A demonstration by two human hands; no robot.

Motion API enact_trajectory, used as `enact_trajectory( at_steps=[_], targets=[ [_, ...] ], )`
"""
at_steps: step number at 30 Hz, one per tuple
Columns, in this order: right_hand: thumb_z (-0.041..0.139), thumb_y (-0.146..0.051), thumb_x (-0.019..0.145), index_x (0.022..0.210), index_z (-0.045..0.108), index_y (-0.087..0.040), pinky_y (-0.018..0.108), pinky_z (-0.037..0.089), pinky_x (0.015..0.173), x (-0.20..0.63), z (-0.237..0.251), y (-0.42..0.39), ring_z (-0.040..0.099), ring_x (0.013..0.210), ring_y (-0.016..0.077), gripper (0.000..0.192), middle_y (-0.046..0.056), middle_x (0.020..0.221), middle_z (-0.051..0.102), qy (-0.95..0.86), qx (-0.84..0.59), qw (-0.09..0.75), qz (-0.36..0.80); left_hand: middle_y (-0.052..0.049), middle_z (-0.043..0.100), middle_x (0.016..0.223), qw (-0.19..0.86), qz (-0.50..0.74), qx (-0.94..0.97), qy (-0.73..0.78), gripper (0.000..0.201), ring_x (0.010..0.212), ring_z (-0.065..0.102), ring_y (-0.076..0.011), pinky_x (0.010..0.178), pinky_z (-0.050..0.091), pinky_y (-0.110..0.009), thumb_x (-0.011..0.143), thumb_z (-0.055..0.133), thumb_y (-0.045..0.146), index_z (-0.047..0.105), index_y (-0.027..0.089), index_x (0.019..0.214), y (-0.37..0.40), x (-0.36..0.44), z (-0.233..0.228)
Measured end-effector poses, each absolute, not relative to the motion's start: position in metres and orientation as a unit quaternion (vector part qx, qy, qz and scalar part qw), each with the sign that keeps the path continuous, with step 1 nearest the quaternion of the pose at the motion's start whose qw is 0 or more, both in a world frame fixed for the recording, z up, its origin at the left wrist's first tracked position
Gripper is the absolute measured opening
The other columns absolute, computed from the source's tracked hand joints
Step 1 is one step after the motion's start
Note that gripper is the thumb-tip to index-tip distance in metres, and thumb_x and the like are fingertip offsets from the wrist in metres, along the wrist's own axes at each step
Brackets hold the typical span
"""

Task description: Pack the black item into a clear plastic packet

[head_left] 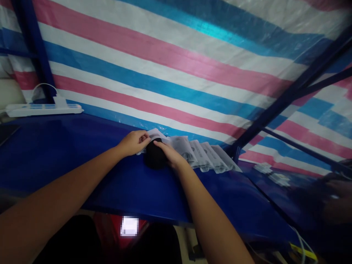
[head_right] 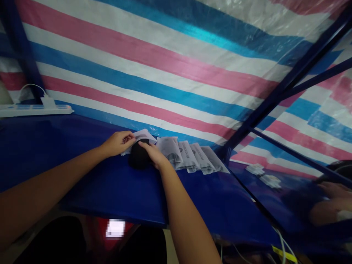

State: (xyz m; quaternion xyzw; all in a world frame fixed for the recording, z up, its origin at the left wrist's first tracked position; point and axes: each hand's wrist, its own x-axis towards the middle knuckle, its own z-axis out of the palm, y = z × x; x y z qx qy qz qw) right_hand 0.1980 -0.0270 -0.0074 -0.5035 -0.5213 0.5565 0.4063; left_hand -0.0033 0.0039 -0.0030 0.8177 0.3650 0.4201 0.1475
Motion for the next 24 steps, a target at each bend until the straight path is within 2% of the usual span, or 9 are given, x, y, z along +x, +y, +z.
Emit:
enact_trajectory(
  at_steps=[19,22,24],
  targets=[
    [0.073,-0.051,0.077,0.105,0.072,-0.02,0.028,0.052,0.075,0.197,-0.005,-0.027,0.067,0.088,0.0198,0.041,0.006,0.102,0.074,-0.525,-0.483,0.412,0.567,0.001,0.062,0.075,0.129,0.436,0.822,0.342,0.015,0.066,0.054,-0.0127,0.063,0.041,-0.026,0.087,0.056,0.03,0.064,0.019,0.095,-0.002,-0.004,0.005],
    [0.073,-0.049,0.078,0.103,0.072,-0.02,0.027,0.052,0.074,0.198,-0.005,-0.027,0.067,0.088,0.0194,0.038,0.006,0.102,0.075,-0.526,-0.481,0.414,0.567,-0.001,0.062,0.084,0.125,0.428,0.83,0.335,0.019,0.074,0.057,-0.0148,0.07,0.046,-0.028,0.083,0.059,0.026,0.062,0.019,0.101,0.002,-0.006,0.001],
    [0.072,-0.05,0.079,0.104,0.072,-0.021,0.027,0.052,0.073,0.198,-0.005,-0.027,0.068,0.089,0.02,0.039,0.006,0.102,0.075,-0.52,-0.488,0.411,0.568,-0.003,0.063,0.096,0.121,0.41,0.847,0.317,0.03,0.087,0.059,-0.0174,0.08,0.048,-0.031,0.078,0.059,0.02,0.06,0.02,0.108,0.003,-0.007,-0.002]
  ],
)
